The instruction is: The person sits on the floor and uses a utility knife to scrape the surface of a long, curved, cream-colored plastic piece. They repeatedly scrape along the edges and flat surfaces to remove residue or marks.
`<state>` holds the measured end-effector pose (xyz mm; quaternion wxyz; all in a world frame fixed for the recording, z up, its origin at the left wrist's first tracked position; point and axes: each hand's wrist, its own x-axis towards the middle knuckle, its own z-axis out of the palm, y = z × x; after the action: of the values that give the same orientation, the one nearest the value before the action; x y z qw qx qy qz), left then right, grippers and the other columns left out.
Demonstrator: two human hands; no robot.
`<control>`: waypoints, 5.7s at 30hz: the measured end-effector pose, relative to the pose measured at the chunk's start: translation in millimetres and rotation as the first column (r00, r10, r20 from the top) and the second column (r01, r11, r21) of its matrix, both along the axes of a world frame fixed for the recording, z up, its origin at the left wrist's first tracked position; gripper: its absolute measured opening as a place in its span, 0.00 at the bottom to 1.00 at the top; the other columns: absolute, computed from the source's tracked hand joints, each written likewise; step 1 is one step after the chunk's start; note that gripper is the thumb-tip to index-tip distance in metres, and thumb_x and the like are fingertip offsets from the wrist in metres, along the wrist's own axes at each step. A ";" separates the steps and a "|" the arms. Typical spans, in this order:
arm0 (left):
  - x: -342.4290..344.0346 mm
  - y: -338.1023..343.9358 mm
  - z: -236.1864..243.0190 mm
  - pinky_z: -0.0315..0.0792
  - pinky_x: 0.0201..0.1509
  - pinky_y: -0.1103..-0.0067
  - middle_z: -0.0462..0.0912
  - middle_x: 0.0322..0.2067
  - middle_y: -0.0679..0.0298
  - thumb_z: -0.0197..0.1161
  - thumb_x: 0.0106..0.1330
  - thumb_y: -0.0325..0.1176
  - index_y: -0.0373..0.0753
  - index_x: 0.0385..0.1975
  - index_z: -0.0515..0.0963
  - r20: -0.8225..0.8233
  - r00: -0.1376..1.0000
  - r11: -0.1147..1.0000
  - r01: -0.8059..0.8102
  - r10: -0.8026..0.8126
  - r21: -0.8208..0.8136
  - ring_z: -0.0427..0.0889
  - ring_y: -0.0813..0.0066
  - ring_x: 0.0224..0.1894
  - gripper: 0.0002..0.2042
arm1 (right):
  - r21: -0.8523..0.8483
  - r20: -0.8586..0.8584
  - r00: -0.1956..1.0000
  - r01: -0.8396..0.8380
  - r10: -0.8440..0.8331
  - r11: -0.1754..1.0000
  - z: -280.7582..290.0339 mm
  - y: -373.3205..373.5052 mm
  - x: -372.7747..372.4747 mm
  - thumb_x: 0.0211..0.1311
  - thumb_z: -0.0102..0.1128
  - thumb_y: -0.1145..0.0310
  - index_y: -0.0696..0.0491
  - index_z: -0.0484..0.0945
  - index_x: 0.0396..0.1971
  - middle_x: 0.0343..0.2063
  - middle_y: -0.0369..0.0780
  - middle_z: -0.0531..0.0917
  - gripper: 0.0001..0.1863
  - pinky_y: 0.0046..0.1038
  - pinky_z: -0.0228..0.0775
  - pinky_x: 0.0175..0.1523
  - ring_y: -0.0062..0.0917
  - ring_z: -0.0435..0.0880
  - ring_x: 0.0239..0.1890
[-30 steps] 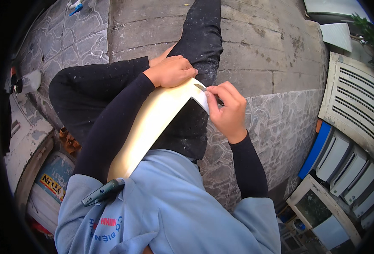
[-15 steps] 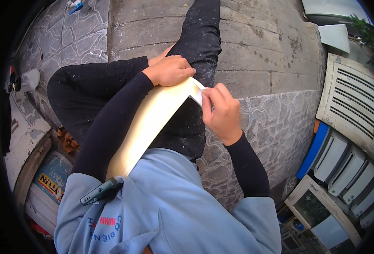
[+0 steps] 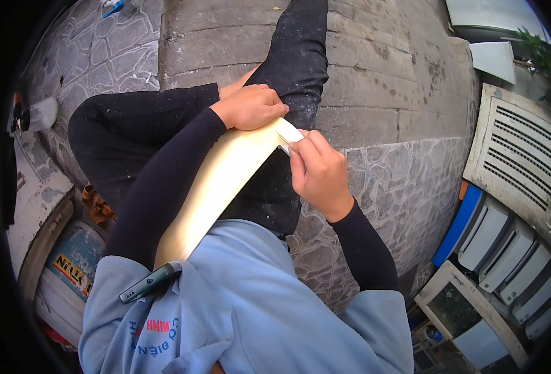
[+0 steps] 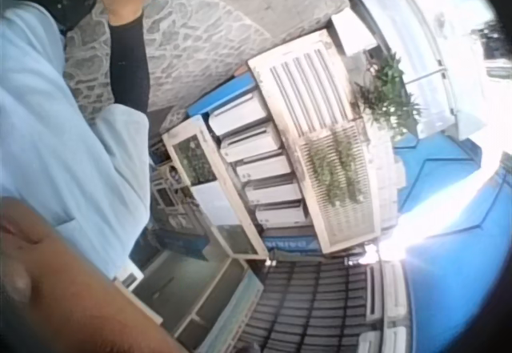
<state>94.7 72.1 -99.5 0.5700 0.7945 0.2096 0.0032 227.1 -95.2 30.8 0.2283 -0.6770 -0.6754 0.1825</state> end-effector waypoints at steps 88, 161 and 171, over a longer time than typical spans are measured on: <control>-0.3 9.1 1.2 0.78 0.50 0.61 0.90 0.32 0.43 0.53 0.80 0.45 0.27 0.35 0.88 -0.040 0.999 0.996 0.000 -0.003 -0.085 0.88 0.49 0.37 0.25 | -0.264 -0.343 0.924 0.077 -0.168 0.962 -10.4 10.0 57.8 0.71 0.70 0.77 0.57 0.92 0.47 0.27 0.38 0.86 0.09 0.24 0.70 0.35 0.20 0.80 0.28; -1.0 5.7 2.6 0.77 0.49 0.57 0.88 0.32 0.41 0.53 0.77 0.45 0.29 0.33 0.87 -0.011 1.000 0.998 -0.019 0.018 -0.054 0.87 0.42 0.37 0.24 | -0.203 -0.354 0.919 0.102 -0.170 0.974 -13.2 5.8 55.2 0.70 0.69 0.78 0.55 0.92 0.53 0.40 0.47 0.94 0.14 0.27 0.82 0.46 0.27 0.94 0.39; -4.4 9.2 16.6 0.77 0.47 0.62 0.89 0.31 0.45 0.53 0.78 0.47 0.31 0.36 0.89 -0.037 0.999 1.000 0.016 -0.017 -0.022 0.88 0.49 0.36 0.25 | -0.198 -0.397 0.907 0.067 -0.142 0.978 -13.0 -5.6 49.7 0.71 0.68 0.77 0.56 0.92 0.53 0.40 0.48 0.94 0.14 0.27 0.82 0.45 0.28 0.93 0.38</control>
<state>90.3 81.3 -82.9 0.5745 0.7899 0.2135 -0.0184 276.9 -100.8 17.8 0.3119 -0.6770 -0.5560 0.3676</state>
